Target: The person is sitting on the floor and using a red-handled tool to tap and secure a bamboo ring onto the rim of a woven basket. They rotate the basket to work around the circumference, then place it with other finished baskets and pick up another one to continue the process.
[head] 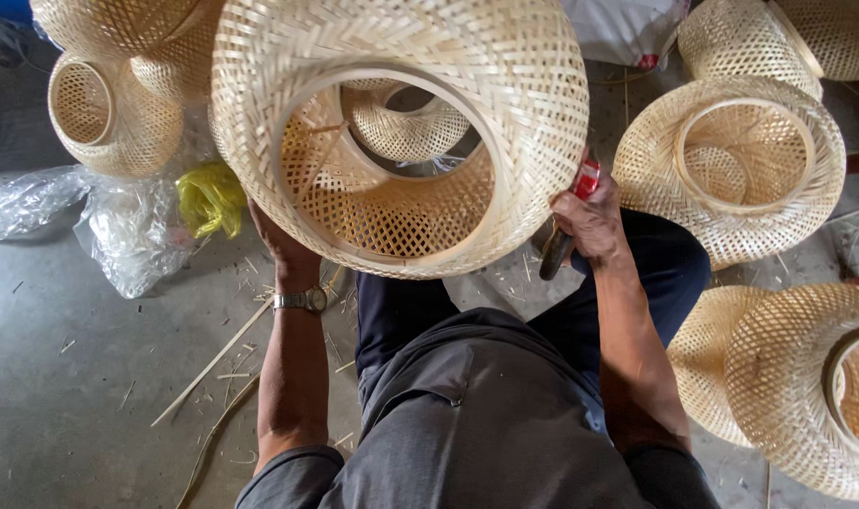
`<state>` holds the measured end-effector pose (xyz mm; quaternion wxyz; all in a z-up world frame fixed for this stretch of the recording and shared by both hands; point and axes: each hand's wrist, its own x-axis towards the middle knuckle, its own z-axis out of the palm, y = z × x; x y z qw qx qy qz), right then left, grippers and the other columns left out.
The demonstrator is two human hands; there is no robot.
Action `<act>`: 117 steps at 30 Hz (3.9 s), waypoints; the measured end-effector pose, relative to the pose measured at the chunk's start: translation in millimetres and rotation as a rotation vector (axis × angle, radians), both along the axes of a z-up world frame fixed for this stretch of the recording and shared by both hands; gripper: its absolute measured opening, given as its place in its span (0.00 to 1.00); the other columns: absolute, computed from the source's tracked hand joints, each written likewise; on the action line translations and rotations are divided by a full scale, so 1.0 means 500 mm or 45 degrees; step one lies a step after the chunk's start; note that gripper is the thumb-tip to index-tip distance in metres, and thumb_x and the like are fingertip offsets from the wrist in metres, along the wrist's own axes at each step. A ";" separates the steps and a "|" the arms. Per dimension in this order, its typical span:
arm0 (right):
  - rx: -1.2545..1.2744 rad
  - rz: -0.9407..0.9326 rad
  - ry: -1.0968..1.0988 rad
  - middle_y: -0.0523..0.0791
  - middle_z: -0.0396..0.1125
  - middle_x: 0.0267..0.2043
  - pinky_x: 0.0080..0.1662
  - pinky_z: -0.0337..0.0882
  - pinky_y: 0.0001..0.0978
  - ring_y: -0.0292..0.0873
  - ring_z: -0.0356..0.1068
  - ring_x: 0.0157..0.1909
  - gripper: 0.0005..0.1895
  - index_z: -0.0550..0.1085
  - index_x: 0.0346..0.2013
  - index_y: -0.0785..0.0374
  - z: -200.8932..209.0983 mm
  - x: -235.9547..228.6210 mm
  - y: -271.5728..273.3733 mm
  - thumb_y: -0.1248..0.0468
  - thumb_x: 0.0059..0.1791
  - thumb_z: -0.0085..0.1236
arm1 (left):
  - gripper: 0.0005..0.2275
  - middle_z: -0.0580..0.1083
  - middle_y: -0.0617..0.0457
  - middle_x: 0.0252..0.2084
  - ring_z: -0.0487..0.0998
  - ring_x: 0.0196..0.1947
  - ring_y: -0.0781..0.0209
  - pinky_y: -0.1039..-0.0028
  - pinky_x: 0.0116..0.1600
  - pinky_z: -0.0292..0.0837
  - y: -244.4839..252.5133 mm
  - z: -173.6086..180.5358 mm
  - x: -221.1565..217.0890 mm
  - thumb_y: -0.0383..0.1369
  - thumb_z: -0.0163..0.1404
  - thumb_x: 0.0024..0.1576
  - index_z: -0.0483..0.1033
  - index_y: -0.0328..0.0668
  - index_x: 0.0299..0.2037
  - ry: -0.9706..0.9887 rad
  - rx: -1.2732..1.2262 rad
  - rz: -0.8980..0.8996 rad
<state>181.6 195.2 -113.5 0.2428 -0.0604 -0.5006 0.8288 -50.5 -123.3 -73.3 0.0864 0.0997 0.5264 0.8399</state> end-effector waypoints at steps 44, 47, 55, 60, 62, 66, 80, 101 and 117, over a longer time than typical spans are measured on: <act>-0.579 0.088 0.097 0.53 0.61 0.73 0.68 0.66 0.49 0.51 0.63 0.70 0.36 0.60 0.75 0.68 -0.240 0.092 0.021 0.48 0.58 0.47 | 0.35 0.66 0.48 0.70 0.69 0.67 0.58 0.63 0.70 0.66 0.173 0.042 0.156 0.49 0.53 0.60 0.55 0.39 0.73 -0.134 0.841 -0.817; -0.724 -0.091 -0.223 0.51 0.64 0.69 0.61 0.74 0.44 0.48 0.70 0.63 0.32 0.61 0.72 0.65 -0.263 0.063 0.038 0.51 0.57 0.43 | 0.30 0.72 0.43 0.65 0.75 0.61 0.55 0.63 0.65 0.72 0.203 0.018 0.144 0.42 0.56 0.64 0.61 0.33 0.71 -0.488 0.892 -0.835; -0.716 0.251 -0.475 0.50 0.72 0.46 0.19 0.45 0.16 0.26 0.47 0.19 0.28 0.69 0.61 0.61 -0.285 0.147 0.052 0.44 0.57 0.47 | 0.14 0.79 0.51 0.53 0.78 0.51 0.67 0.75 0.58 0.74 0.272 -0.036 0.139 0.30 0.54 0.68 0.75 0.30 0.60 -0.153 0.512 -0.435; -0.755 0.389 -0.504 0.52 0.74 0.48 0.18 0.48 0.15 0.25 0.49 0.18 0.30 0.72 0.53 0.69 -0.325 0.154 0.041 0.42 0.56 0.51 | 0.17 0.79 0.55 0.51 0.77 0.49 0.73 0.80 0.57 0.74 0.279 0.013 0.167 0.33 0.54 0.67 0.73 0.32 0.63 0.106 0.280 -0.368; -0.784 0.375 -0.532 0.52 0.73 0.47 0.18 0.48 0.15 0.25 0.49 0.18 0.31 0.73 0.52 0.69 -0.333 0.155 0.038 0.41 0.57 0.50 | 0.19 0.78 0.57 0.51 0.75 0.48 0.76 0.83 0.55 0.73 0.282 0.023 0.172 0.35 0.53 0.66 0.71 0.34 0.65 0.120 0.229 -0.360; -0.800 0.353 -0.550 0.50 0.73 0.47 0.19 0.49 0.15 0.24 0.51 0.18 0.28 0.74 0.51 0.68 -0.345 0.154 0.040 0.43 0.55 0.51 | 0.20 0.78 0.57 0.49 0.75 0.46 0.75 0.83 0.53 0.73 0.285 0.022 0.180 0.35 0.54 0.68 0.71 0.32 0.67 0.182 0.194 -0.379; -0.711 0.029 -0.840 0.50 0.72 0.38 0.25 0.63 0.26 0.33 0.59 0.21 0.14 0.70 0.48 0.55 -0.362 0.145 -0.004 0.52 0.53 0.53 | 0.23 0.79 0.53 0.52 0.79 0.48 0.73 0.79 0.54 0.78 0.268 0.090 0.211 0.33 0.56 0.63 0.67 0.31 0.66 0.182 0.004 -0.506; -0.924 -0.217 -0.778 0.39 0.60 0.28 0.22 0.57 0.25 0.34 0.55 0.19 0.05 0.67 0.37 0.51 -0.429 0.143 0.029 0.56 0.53 0.52 | 0.19 0.76 0.42 0.57 0.80 0.51 0.53 0.68 0.52 0.76 0.350 -0.046 0.071 0.37 0.39 0.74 0.64 0.28 0.67 1.410 -0.499 0.222; -0.786 -0.268 -1.005 0.44 0.65 0.32 0.23 0.59 0.27 0.36 0.57 0.21 0.13 0.72 0.44 0.62 -0.272 0.067 -0.019 0.56 0.53 0.54 | 0.32 0.78 0.46 0.51 0.80 0.43 0.56 0.65 0.46 0.78 0.251 0.065 -0.641 0.57 0.37 0.60 0.66 0.40 0.66 0.633 -0.894 0.102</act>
